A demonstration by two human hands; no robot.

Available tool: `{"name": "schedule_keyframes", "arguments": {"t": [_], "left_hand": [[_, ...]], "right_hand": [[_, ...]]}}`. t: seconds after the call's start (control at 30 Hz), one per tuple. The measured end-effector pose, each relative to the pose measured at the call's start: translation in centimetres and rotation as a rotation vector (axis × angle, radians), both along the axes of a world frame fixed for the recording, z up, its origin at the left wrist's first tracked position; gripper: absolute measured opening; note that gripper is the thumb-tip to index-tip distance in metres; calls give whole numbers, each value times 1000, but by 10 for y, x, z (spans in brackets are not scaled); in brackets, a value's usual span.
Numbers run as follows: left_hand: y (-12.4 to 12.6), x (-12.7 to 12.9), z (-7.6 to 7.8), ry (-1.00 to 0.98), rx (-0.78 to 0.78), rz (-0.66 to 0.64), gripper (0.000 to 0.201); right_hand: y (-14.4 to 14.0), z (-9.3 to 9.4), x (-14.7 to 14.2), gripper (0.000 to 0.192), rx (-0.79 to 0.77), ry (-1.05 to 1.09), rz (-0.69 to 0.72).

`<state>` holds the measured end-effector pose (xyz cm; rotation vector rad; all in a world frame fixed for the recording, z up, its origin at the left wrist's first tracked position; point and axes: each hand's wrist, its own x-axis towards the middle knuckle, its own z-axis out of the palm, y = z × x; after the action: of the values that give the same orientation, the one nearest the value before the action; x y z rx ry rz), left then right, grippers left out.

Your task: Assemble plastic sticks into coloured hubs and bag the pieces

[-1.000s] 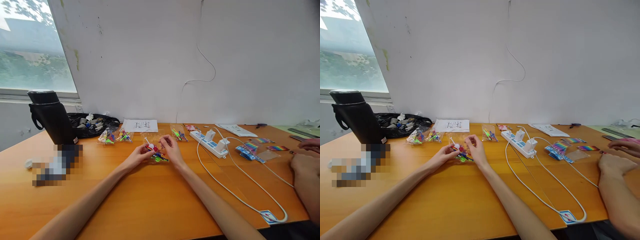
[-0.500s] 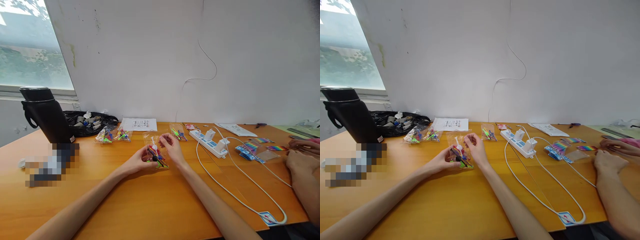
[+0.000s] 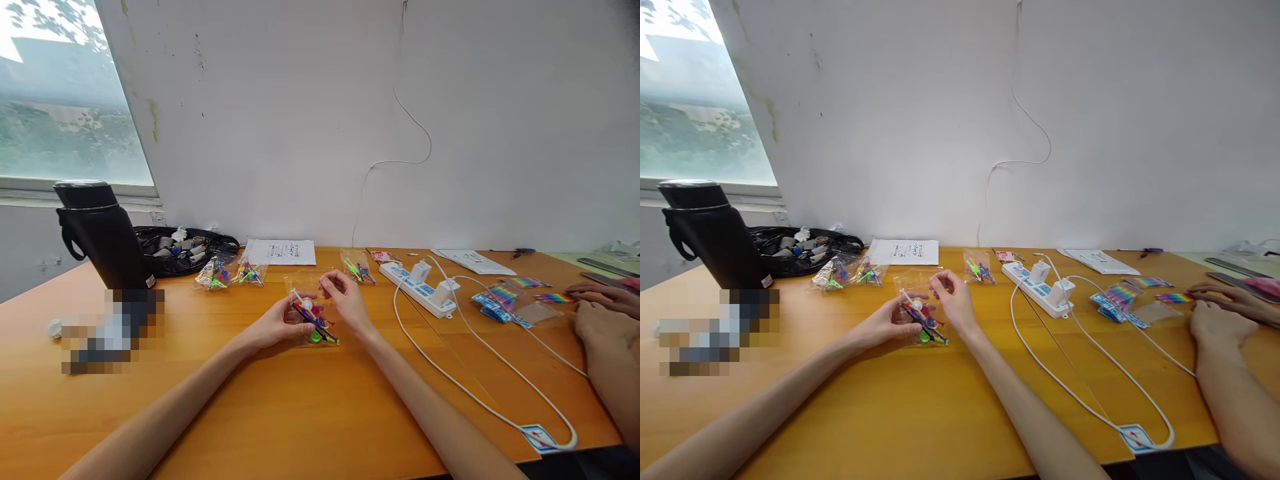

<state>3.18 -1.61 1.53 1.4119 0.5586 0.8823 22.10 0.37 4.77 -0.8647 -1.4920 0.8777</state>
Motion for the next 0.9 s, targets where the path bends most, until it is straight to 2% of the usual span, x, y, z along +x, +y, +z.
{"name": "schedule_keyframes", "arguments": {"t": [0.07,0.2,0.4,0.57,0.77,0.9], "left_hand": [[-3,0,7,-9,5,29,62],[-1,-2,18,-55,105,204,41],[10,-12,13,45,167,413,37],[12,-13,11,53,180,410,36],[5,-12,22,-40,188,372,47],[7,-14,21,-37,205,409,33]], "right_hand": [[0,1,1,24,-6,14,27],[-1,2,2,25,-20,5,89],[0,1,4,22,0,-68,60],[-3,4,4,28,6,-174,111],[-2,5,5,33,0,-101,91],[-1,7,8,34,33,-147,121]]}}
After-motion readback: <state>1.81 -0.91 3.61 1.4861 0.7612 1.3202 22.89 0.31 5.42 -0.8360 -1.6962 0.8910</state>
